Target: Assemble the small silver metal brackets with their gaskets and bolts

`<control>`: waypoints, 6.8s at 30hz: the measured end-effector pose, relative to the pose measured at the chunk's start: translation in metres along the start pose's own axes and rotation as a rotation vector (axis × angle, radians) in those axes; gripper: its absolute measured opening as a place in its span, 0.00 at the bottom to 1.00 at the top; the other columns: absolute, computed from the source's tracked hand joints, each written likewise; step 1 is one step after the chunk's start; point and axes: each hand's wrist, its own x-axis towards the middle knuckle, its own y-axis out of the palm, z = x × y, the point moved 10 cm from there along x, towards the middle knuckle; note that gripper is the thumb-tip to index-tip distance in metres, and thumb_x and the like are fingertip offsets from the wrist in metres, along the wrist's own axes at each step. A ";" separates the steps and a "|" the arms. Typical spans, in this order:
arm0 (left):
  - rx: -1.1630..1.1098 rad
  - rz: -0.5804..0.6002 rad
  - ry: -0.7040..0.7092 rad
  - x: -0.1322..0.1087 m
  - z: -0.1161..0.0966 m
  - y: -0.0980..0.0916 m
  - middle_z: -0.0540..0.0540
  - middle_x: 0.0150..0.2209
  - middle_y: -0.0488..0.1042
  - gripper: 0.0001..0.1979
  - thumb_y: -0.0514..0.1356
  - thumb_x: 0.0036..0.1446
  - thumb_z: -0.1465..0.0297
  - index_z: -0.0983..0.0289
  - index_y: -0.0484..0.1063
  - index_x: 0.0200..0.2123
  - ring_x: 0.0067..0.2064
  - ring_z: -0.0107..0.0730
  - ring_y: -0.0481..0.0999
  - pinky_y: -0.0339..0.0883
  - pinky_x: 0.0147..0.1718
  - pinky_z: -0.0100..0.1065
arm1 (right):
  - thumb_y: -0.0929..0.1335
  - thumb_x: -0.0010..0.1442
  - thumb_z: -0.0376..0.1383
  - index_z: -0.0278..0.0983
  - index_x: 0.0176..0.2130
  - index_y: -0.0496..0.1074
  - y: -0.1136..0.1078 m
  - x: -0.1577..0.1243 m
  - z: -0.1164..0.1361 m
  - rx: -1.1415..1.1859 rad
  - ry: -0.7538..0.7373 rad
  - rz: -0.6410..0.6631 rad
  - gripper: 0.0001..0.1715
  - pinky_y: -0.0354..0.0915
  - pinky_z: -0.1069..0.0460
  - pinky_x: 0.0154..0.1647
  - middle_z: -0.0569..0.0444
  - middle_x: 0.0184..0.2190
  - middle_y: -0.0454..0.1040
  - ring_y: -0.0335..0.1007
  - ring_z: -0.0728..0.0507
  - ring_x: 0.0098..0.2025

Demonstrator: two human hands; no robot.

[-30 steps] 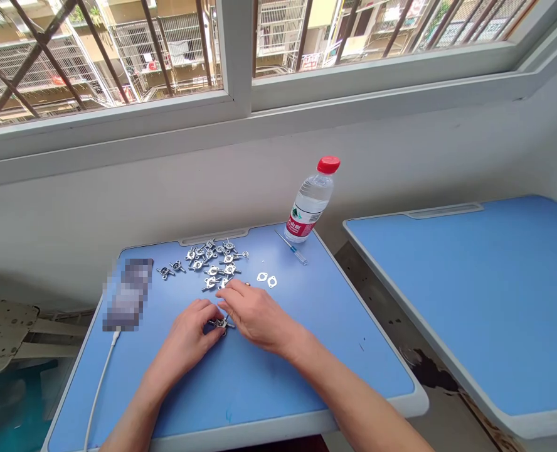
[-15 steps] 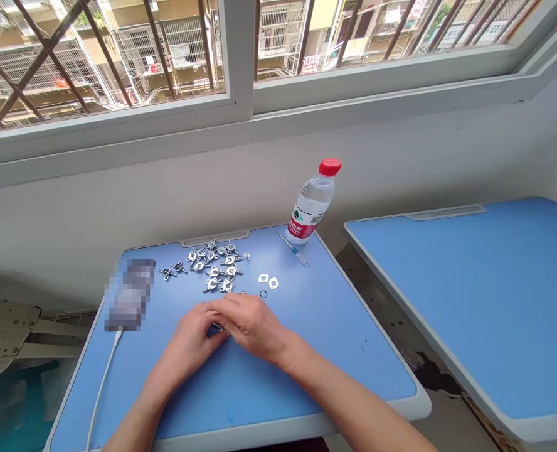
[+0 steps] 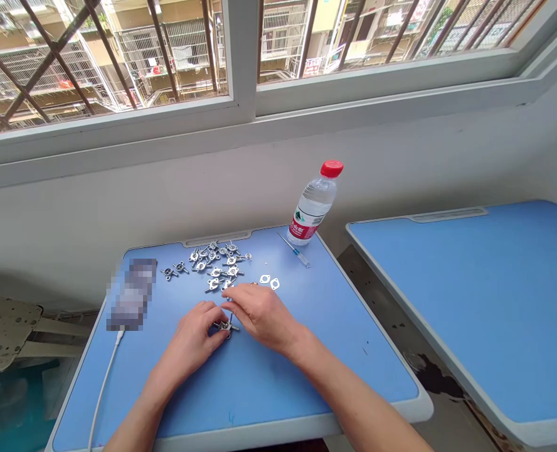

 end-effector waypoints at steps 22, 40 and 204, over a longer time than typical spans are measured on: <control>0.057 -0.049 0.045 0.000 -0.001 0.000 0.53 0.38 0.74 0.06 0.59 0.58 0.76 0.60 0.73 0.36 0.42 0.40 0.72 0.66 0.40 0.36 | 0.59 0.69 0.31 0.38 0.52 0.69 0.007 -0.001 0.009 0.116 0.009 0.051 0.15 0.71 0.50 0.37 0.49 0.39 0.80 0.76 0.44 0.38; -0.082 -0.065 0.087 0.002 -0.004 -0.003 0.56 0.46 0.75 0.11 0.58 0.57 0.81 0.62 0.75 0.40 0.48 0.41 0.73 0.68 0.47 0.39 | 0.58 0.70 0.31 0.36 0.51 0.70 0.003 0.000 0.017 -0.020 -0.077 0.007 0.16 0.68 0.52 0.32 0.49 0.34 0.78 0.73 0.46 0.33; -0.269 -0.016 0.126 0.009 0.000 0.005 0.53 0.36 0.73 0.04 0.60 0.53 0.75 0.61 0.71 0.33 0.40 0.40 0.70 0.59 0.37 0.35 | 0.59 0.65 0.31 0.39 0.40 0.69 0.014 0.002 -0.002 0.335 0.128 0.149 0.11 0.65 0.50 0.35 0.52 0.31 0.74 0.68 0.45 0.32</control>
